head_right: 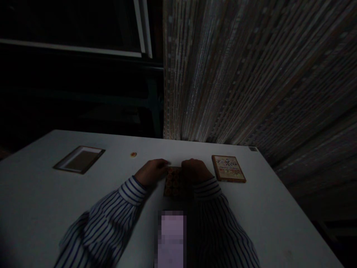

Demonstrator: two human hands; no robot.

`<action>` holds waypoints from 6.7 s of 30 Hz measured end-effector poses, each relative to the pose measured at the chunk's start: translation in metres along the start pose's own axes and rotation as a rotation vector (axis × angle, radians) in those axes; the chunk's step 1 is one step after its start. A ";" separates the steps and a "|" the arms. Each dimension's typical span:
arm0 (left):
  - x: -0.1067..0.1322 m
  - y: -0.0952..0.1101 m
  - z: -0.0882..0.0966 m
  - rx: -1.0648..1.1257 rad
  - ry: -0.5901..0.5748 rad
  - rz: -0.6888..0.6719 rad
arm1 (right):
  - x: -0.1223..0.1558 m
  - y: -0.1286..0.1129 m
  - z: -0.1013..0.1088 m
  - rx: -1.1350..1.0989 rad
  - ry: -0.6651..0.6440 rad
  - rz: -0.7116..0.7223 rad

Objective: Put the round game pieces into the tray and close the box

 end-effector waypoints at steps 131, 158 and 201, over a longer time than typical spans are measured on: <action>0.001 -0.006 0.013 -0.031 0.074 -0.053 | 0.012 0.023 0.023 -0.089 0.236 -0.001; 0.065 -0.097 0.050 -0.038 0.512 0.301 | 0.013 -0.010 0.034 -0.153 0.308 0.106; 0.029 -0.133 0.061 -0.160 0.520 0.296 | -0.142 -0.148 -0.006 -0.309 0.204 0.260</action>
Point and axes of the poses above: each hand's wrist, its own x-axis away from the middle knuckle, its own z-axis out of the back of the hand, y = z × x, the point moved 5 cm from there along -x, towards the middle knuckle, and after that the axes turned 5 degrees about -x, right-handed, at the moved point
